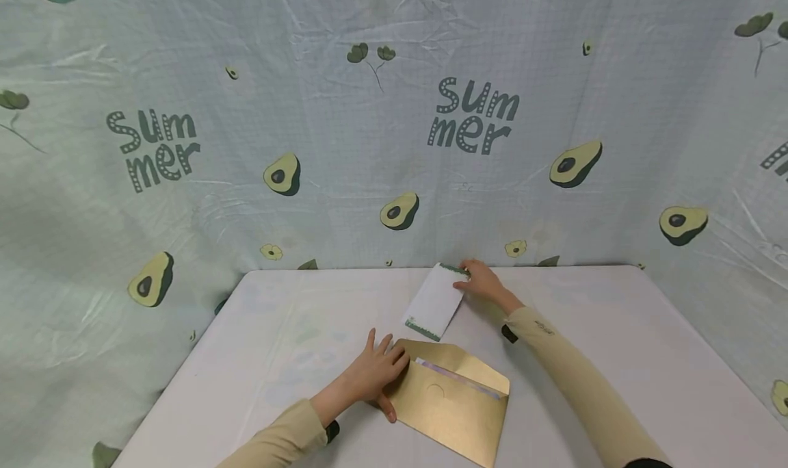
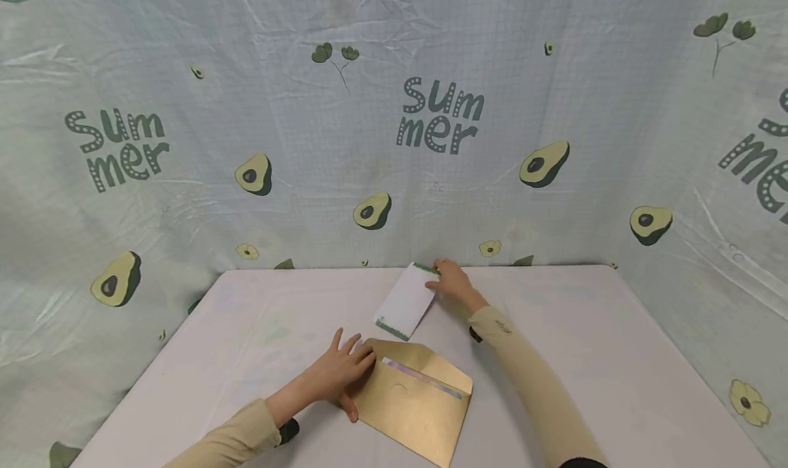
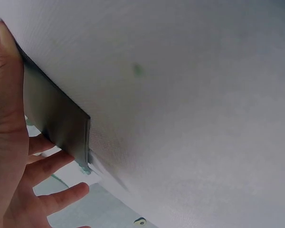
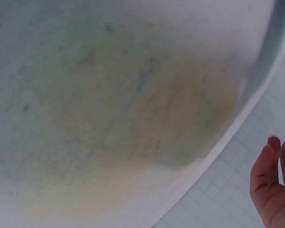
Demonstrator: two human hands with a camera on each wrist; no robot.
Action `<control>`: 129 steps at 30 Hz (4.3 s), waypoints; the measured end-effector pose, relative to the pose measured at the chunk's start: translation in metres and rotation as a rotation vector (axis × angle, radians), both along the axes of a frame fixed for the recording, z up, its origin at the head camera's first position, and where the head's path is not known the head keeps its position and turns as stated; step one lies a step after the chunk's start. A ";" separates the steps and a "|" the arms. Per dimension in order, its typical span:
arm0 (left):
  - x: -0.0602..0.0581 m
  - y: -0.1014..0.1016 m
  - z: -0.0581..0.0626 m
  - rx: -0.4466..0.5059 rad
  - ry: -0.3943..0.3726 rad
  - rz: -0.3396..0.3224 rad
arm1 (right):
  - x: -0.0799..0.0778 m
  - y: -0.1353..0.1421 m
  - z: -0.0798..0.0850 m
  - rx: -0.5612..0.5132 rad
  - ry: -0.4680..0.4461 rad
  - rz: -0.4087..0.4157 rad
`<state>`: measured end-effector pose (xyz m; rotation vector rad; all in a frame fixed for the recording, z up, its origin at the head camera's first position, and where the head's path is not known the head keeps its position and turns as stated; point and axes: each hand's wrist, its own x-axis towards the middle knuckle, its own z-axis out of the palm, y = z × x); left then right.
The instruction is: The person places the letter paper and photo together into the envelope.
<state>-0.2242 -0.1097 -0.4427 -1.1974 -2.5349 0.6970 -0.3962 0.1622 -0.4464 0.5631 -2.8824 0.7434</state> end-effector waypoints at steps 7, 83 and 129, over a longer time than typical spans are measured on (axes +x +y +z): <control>0.001 -0.001 -0.001 0.010 0.017 -0.011 | 0.008 0.017 0.011 -0.223 0.002 0.053; 0.001 -0.001 0.001 0.013 0.022 0.010 | 0.152 0.117 0.033 -0.535 -0.517 0.244; 0.005 0.001 0.001 -0.029 0.077 0.009 | 0.157 0.129 0.021 -0.404 -0.363 0.024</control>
